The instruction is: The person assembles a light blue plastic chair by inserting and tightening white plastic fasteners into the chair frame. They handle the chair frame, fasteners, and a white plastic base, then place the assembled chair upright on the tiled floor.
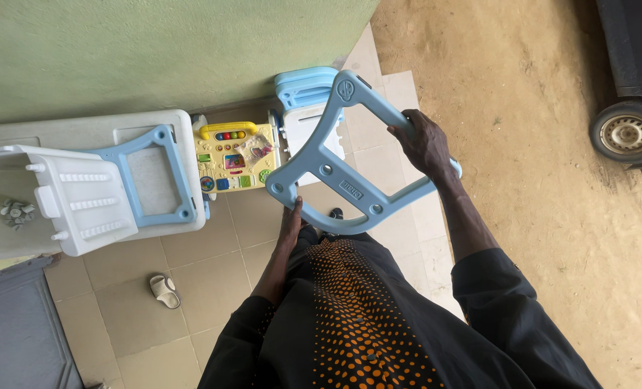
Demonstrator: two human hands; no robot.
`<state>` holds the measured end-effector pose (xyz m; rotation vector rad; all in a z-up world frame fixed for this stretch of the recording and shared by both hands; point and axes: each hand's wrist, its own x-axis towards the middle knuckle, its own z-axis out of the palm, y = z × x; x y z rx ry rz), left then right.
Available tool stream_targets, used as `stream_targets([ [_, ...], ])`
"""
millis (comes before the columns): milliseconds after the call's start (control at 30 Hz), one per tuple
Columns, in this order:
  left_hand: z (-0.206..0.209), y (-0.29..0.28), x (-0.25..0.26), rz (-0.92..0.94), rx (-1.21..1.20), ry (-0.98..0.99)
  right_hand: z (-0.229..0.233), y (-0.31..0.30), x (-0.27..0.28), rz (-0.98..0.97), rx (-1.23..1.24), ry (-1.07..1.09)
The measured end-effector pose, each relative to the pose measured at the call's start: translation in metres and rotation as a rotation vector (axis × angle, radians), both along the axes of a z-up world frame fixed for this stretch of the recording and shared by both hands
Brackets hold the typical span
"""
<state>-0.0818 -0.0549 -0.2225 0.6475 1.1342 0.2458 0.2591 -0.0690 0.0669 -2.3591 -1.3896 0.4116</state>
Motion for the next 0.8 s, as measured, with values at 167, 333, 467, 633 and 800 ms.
stream_targets([
  [167,-0.013,-0.002,0.01,0.047,-0.079,-0.037,0.011,0.012,-0.009,0.091,0.045,-0.022],
  [333,-0.029,-0.004,0.02,0.117,-0.095,-0.065,0.013,0.027,-0.02,0.188,0.062,0.004],
  [467,-0.036,-0.008,0.025,0.201,-0.221,-0.132,0.002,0.032,-0.026,0.306,0.117,-0.026],
  [633,-0.043,-0.004,0.033,0.3,-0.374,-0.141,-0.02,0.03,-0.028,0.408,0.098,-0.04],
  [800,-0.047,0.0,0.037,0.265,-0.363,-0.103,-0.04,0.02,-0.029,0.486,0.068,-0.015],
])
